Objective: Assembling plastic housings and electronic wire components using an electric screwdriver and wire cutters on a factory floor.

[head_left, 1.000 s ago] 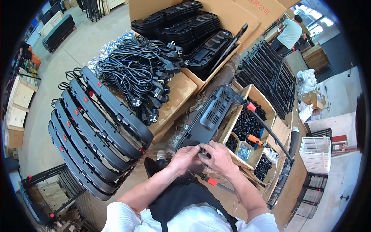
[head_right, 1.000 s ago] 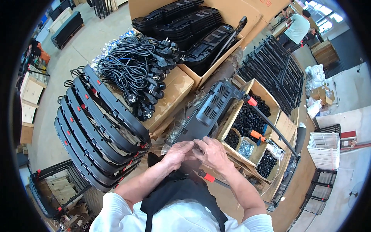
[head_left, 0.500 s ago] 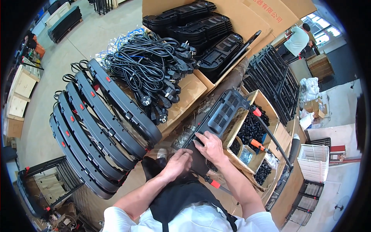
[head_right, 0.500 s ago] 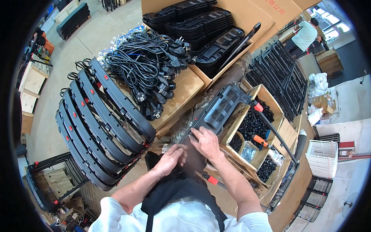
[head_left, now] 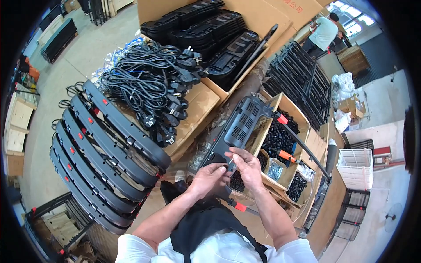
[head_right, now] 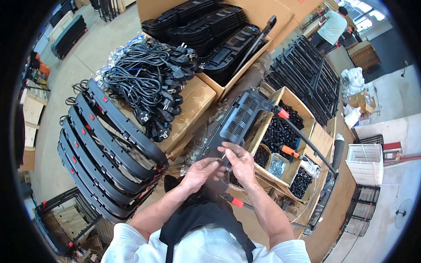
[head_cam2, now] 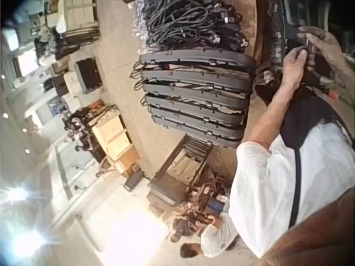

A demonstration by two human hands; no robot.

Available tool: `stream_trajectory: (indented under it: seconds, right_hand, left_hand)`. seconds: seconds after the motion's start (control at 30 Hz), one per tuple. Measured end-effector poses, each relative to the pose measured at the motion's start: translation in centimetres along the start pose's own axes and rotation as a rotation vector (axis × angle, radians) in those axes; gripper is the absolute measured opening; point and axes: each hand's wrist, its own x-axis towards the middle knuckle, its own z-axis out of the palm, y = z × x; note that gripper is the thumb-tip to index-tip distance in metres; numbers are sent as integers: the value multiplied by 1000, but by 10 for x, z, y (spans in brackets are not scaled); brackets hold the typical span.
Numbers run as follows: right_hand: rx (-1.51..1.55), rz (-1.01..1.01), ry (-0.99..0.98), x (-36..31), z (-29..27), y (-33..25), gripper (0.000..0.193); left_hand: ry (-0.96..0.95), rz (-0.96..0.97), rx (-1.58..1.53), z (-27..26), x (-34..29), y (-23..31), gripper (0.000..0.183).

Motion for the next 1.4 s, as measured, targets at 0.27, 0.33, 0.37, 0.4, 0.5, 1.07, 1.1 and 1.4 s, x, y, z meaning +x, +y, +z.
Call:
stream_trajectory:
  seconds: [0.27, 0.33, 0.37, 0.4, 0.5, 1.07, 1.1, 1.4]
  right_hand:
    - [-109, -73, 6, -1, -24, 3, 26]
    - [-182, -113, -9, 2, -30, 3, 25]
    - [-295, -123, -17, 3, -31, -2, 22]
    - [-408, -132, -27, 5, -33, -5, 19]
    - [-469, -93, -38, 15, -45, -2, 14]
    - [-1164, -845, -126, 73, -66, -39, 27]
    - [-1175, -851, -121, 82, -68, -46, 27]
    - [-1151, -963, 129, 198, -77, -31, 25]
  left_hand:
    - [-53, -32, -1, 19, 23, -1, 35]
    - [-48, -71, 3, 22, 26, -1, 33]
    - [-41, -102, 1, 24, 27, -1, 31]
    - [-41, -107, 5, 25, 29, 0, 31]
    - [-87, -108, 6, 27, 34, 3, 33]
    - [71, -108, -157, 32, 108, 30, 40]
    - [60, -101, -158, 39, 109, 38, 40]
    - [43, -183, -78, 43, 88, 30, 51]
